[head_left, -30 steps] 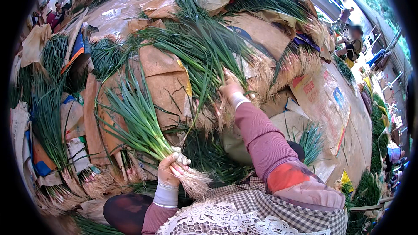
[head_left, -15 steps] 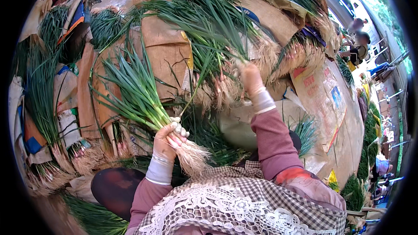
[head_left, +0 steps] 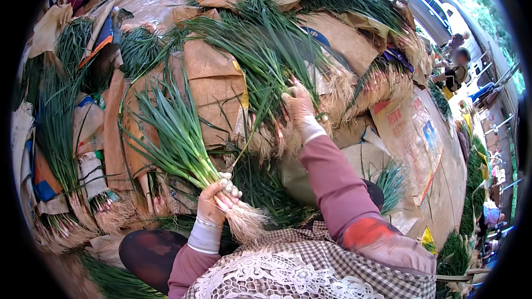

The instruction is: The person sorts through green onions, peeling away the outer skins and roots by hand before placing them into bundles on top of cardboard and bags.

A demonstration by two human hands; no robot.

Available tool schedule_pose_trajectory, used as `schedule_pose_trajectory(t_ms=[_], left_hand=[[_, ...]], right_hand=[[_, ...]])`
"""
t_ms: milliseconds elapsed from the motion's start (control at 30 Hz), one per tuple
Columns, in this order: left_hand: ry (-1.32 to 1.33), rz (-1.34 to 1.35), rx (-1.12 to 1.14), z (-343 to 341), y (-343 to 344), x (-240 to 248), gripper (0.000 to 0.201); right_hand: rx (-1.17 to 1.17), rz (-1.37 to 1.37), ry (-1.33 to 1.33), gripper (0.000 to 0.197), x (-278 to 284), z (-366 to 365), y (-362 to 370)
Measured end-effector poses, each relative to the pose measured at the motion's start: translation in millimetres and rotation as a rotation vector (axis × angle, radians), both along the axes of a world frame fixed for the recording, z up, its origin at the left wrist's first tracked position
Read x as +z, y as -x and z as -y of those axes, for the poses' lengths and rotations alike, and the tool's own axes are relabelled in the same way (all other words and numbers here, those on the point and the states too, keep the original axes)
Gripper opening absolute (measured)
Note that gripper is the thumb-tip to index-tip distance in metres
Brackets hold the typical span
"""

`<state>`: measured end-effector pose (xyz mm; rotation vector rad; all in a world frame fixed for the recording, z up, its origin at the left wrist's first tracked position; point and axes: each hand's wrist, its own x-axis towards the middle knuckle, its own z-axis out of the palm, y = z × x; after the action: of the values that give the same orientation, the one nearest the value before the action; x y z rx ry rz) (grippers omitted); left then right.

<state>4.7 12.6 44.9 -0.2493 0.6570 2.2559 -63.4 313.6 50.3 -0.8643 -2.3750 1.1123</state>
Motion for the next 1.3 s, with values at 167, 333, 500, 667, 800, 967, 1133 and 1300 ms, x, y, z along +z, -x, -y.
schedule_pose_trajectory(t_ms=[167, 333, 500, 667, 800, 967, 1133, 1300], left_hand=[[0.112, -0.022, 0.002, -12, 0, -4, 0.022], [0.112, 0.021, -0.061, -20, -2, -21, 0.016], [-0.008, 0.018, -0.031, -10, -3, -10, 0.017], [-0.19, 0.071, -0.083, -2, -9, -16, 0.015], [-0.336, 0.026, -0.037, -3, -11, -3, 0.016], [-0.271, 0.018, 0.001, -4, -8, 6, 0.016], [-0.248, -0.027, 0.143, 6, 4, -7, 0.017], [-0.354, -0.245, 0.053, 26, 20, 11, 0.017]], right_hand=[[0.029, -0.283, 0.522, 0.021, -23, 33, -39], [0.459, -0.152, -0.003, 0.023, -20, 143, -90], [0.228, 0.185, 1.405, 0.037, -45, 127, -82], [0.49, -0.181, 1.893, 0.034, -34, 154, -52], [0.48, -0.104, 0.647, 0.022, -19, 163, -41], [1.115, 1.274, -0.578, 0.032, -67, 145, -83], [1.142, 0.451, 0.058, 0.024, -59, 126, -99], [0.394, 0.319, 0.591, 0.023, -59, 118, -90]])
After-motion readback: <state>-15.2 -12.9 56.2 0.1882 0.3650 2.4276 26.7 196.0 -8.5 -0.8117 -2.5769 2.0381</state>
